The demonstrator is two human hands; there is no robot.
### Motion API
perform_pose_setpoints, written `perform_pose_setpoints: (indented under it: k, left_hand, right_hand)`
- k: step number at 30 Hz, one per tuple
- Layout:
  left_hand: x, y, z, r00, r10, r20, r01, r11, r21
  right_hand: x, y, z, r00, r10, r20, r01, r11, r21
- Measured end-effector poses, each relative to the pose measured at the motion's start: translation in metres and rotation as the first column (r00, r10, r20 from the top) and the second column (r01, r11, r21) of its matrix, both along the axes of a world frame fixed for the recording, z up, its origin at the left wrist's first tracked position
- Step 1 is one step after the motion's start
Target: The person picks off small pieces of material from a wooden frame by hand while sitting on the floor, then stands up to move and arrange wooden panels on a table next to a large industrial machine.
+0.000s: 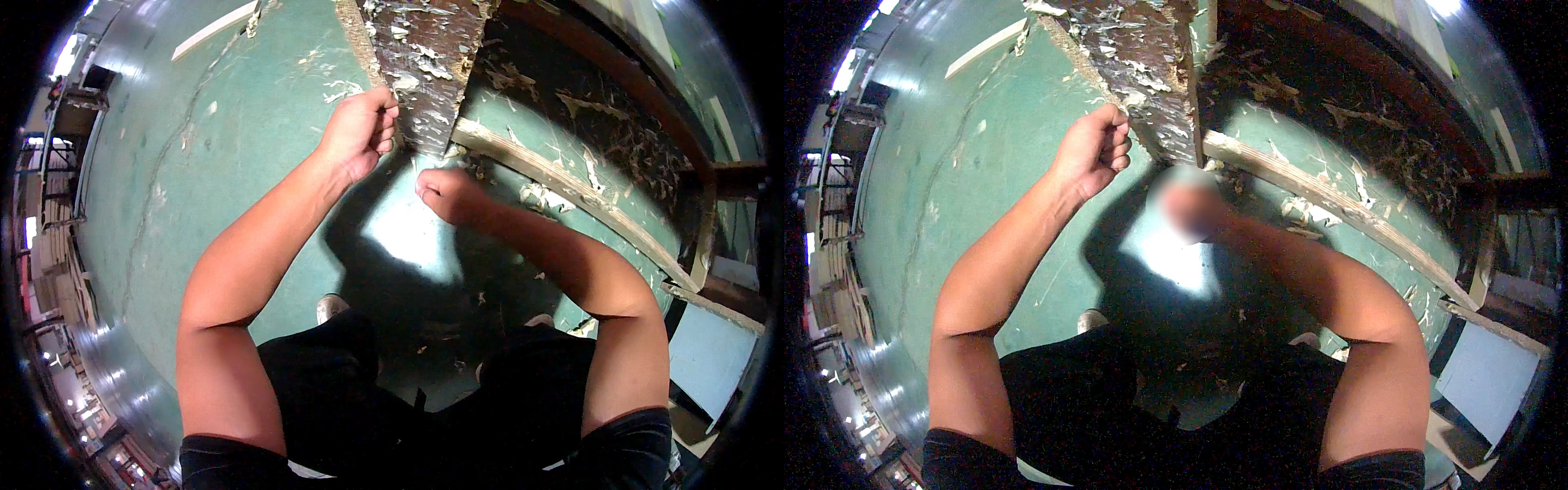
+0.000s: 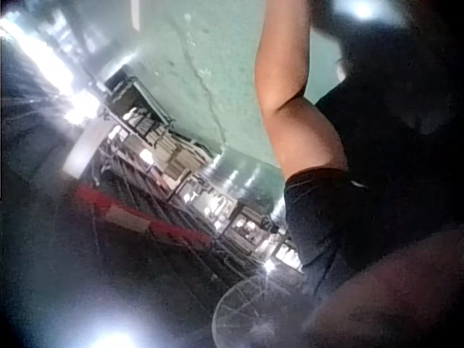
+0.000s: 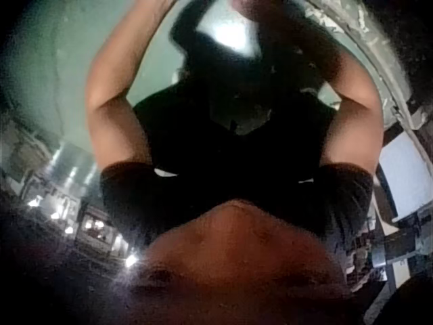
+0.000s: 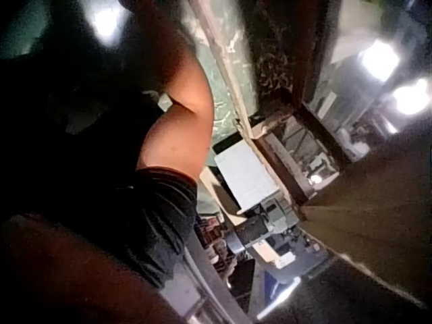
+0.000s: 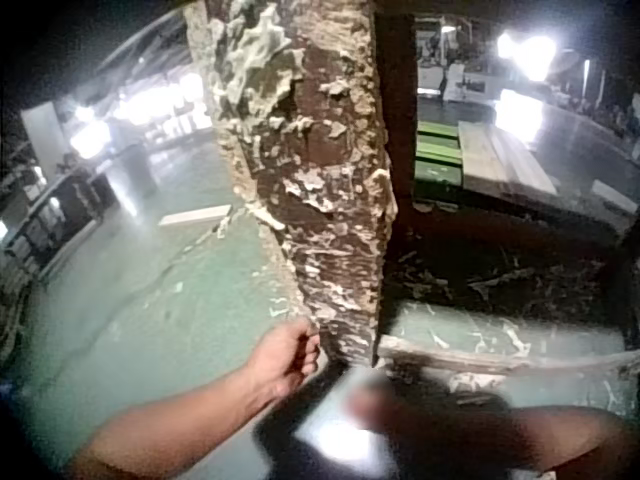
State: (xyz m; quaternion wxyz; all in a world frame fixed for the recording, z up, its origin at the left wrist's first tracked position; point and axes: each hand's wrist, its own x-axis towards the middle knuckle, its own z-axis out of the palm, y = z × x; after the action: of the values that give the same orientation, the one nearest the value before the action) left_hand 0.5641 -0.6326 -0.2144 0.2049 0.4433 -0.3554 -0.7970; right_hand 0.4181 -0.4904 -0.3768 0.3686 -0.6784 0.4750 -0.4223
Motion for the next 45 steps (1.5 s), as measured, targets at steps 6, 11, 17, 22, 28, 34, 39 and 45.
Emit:
perform_pose_setpoints:
  k: [6,11,17,22,28,34,39,45]
  left_hand:
    - [0.015,-0.017,-0.008,0.826,0.113,0.553,0.482,0.369,-0.795]
    - [0.007,-0.014,0.004,0.715,0.253,0.652,0.664,0.047,-0.746]
    - [0.010,-0.017,0.000,0.789,0.233,0.569,0.599,-0.084,-0.797]
    - [0.008,-0.012,0.002,0.826,0.197,0.528,0.561,-0.186,-0.807]
    - [0.003,0.088,-0.032,0.619,-0.386,0.684,0.593,-0.341,-0.729]
    - [0.019,0.022,-0.024,0.715,-0.132,0.686,0.680,-0.096,-0.727]
    - [0.026,0.016,-0.028,0.716,-0.256,0.650,0.650,-0.095,-0.754]
    - [0.035,0.016,-0.028,0.337,-0.341,0.878,0.882,-0.211,-0.421]
  right_hand:
    - [-0.002,-0.025,0.057,0.993,0.022,0.115,-0.040,0.986,0.159]
    - [-0.002,-0.025,0.069,0.999,-0.016,0.052,0.008,0.989,0.150]
    - [0.001,-0.027,0.087,0.996,-0.073,0.053,0.058,0.968,0.244]
    - [-0.003,-0.030,0.077,0.992,-0.100,0.074,0.079,0.966,0.248]
    - [-0.025,-0.019,0.037,0.997,-0.005,-0.082,0.002,0.999,-0.033]
    - [-0.033,-0.010,0.041,0.973,-0.051,-0.225,0.113,0.955,0.275]
    - [-0.041,-0.012,0.022,0.975,0.067,-0.209,0.029,0.903,0.428]
    - [-0.002,-0.040,0.076,0.865,-0.204,0.459,-0.267,0.588,0.763]
